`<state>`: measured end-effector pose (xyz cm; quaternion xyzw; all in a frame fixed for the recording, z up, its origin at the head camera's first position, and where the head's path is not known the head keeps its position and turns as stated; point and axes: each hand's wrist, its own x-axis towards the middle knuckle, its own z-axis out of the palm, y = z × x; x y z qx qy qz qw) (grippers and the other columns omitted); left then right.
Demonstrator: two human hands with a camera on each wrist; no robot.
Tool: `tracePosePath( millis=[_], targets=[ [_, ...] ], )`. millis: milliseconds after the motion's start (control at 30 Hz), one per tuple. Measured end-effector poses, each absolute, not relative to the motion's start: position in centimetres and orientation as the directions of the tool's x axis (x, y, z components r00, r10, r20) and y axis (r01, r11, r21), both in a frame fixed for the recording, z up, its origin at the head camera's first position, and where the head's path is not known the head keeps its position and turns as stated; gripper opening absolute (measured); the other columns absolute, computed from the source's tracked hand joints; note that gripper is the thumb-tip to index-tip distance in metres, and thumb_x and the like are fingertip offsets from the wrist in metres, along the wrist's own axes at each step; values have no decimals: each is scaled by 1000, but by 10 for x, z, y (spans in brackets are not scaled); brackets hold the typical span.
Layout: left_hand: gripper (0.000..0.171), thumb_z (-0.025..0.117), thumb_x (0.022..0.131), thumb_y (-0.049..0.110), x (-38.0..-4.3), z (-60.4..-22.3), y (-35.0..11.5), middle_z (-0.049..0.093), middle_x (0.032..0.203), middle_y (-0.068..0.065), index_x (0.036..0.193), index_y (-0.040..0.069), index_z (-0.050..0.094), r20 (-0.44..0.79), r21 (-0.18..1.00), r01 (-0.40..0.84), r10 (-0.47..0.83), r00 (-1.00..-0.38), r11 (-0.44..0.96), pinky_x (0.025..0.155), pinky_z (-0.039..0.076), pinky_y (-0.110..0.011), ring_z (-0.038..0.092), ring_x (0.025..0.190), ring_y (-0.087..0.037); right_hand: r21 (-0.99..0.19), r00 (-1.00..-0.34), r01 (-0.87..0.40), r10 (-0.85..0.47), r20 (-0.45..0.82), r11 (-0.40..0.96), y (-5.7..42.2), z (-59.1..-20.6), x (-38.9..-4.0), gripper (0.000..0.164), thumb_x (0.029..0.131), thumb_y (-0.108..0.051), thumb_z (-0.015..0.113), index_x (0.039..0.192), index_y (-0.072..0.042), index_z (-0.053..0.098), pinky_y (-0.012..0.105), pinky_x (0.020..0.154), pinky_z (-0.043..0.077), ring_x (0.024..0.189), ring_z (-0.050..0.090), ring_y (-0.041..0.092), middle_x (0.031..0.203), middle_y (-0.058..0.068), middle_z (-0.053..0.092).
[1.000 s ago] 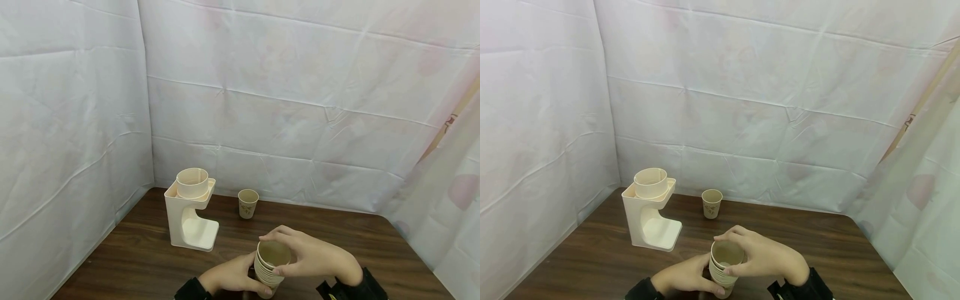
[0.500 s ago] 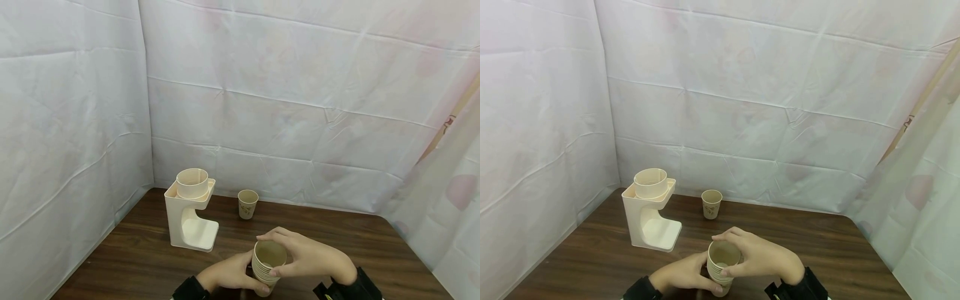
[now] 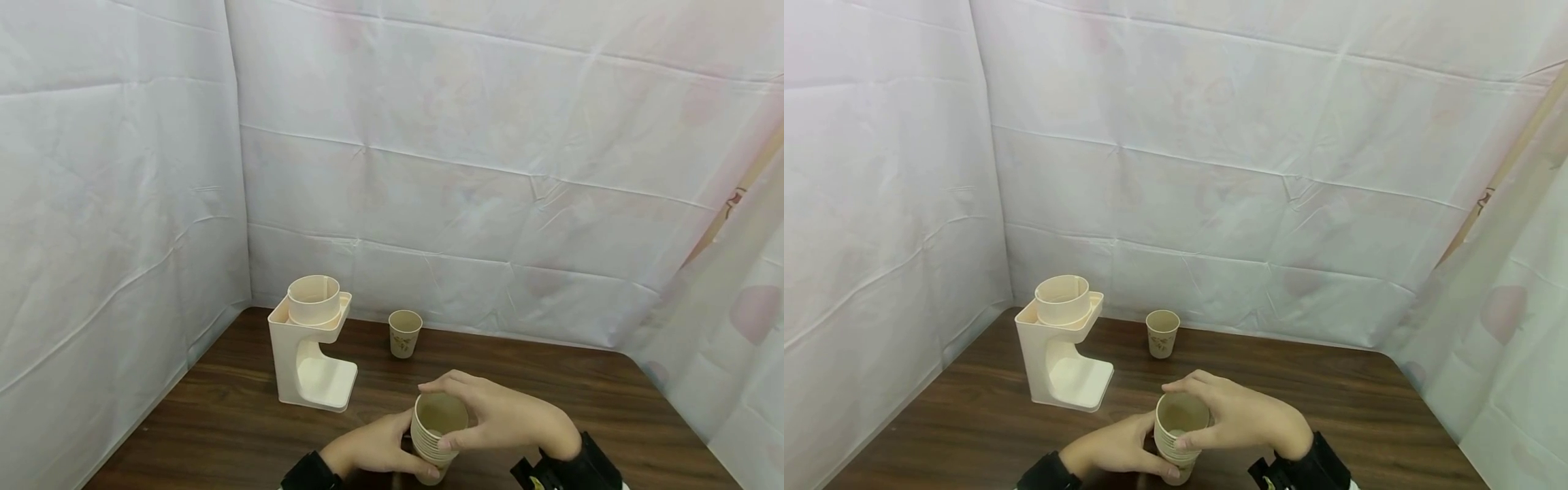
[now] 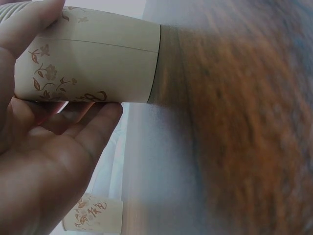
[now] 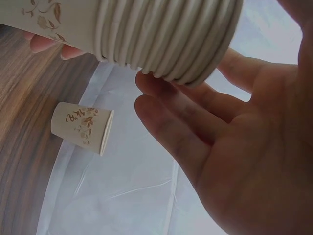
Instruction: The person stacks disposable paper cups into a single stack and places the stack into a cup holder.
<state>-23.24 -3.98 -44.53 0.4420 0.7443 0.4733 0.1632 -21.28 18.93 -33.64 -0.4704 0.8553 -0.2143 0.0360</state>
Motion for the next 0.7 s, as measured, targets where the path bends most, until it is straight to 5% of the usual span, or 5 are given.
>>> tracePosePath(
  millis=[267, 700],
  targets=[
    [63, 70, 82, 37, -232, -444, -40, 54, 127, 11, 135, 30, 35, 176, 854, 498, 816, -550, 151, 100, 40, -35, 46, 115, -6, -416, -605, -757, -781, 156, 503, 192, -328, -227, 47, 91, -45, 54, 134, -30, 43, 43, 91, 48, 114, 48, 10, 127, -12, 51],
    [69, 71, 82, 35, -231, -444, -40, 52, 131, 9, 139, 29, 32, 185, 857, 496, 815, -549, 140, 102, 37, -37, 44, 119, -8, -420, -665, -722, -719, 201, 550, 200, -333, -255, 44, 91, -45, 55, 132, -34, 43, 45, 86, 50, 108, 52, 9, 127, -12, 53]
  ],
)
